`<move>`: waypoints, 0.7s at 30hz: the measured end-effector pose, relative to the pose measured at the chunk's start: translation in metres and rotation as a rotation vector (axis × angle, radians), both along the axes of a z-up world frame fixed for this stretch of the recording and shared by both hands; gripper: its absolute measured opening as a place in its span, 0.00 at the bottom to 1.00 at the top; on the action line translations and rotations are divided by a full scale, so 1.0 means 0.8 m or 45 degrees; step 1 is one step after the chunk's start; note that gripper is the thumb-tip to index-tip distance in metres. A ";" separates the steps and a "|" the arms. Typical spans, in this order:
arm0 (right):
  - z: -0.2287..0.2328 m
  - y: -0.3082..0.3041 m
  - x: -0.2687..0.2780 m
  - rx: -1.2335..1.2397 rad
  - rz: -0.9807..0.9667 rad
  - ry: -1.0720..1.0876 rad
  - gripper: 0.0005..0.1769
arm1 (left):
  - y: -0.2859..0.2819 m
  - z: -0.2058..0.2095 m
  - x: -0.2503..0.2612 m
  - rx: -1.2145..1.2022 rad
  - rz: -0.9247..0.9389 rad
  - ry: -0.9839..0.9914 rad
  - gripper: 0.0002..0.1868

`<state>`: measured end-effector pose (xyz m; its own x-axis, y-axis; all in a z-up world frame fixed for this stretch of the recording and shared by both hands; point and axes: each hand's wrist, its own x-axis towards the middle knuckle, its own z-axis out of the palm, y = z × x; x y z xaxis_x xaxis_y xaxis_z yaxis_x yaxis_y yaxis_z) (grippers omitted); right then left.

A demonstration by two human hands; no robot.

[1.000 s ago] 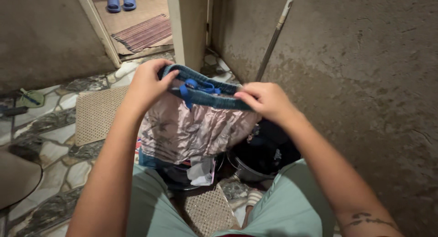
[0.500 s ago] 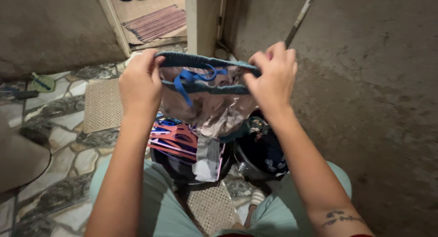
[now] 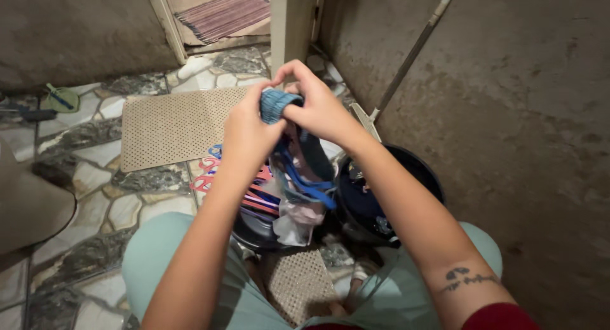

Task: The person sits on the floor and hangs wet clothes on plastic hangers. They pick up each garment from a bucket, place it on a hanger, and set it aside in a pile.

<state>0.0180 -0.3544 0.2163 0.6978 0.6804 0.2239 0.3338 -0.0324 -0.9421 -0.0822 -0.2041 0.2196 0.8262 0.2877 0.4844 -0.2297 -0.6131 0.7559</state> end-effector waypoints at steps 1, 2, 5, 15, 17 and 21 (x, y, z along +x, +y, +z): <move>-0.009 -0.002 0.003 0.032 -0.003 -0.156 0.29 | 0.009 -0.002 0.001 -0.029 0.011 -0.046 0.28; -0.023 -0.009 0.005 0.065 -0.004 -0.313 0.34 | 0.017 -0.005 0.002 -0.058 0.023 -0.092 0.25; -0.105 -0.029 -0.005 0.132 -0.054 -0.686 0.35 | 0.034 -0.026 0.006 -0.401 -0.032 -0.154 0.17; -0.424 -0.029 0.026 -0.719 0.108 -0.028 0.19 | 0.050 -0.264 0.009 0.326 0.085 0.716 0.23; -0.477 -0.017 0.039 -0.870 0.320 0.120 0.23 | 0.053 -0.311 -0.003 0.549 0.037 0.834 0.19; -0.560 0.036 0.084 -0.589 -0.034 0.886 0.23 | 0.036 -0.356 -0.024 0.368 0.143 1.342 0.15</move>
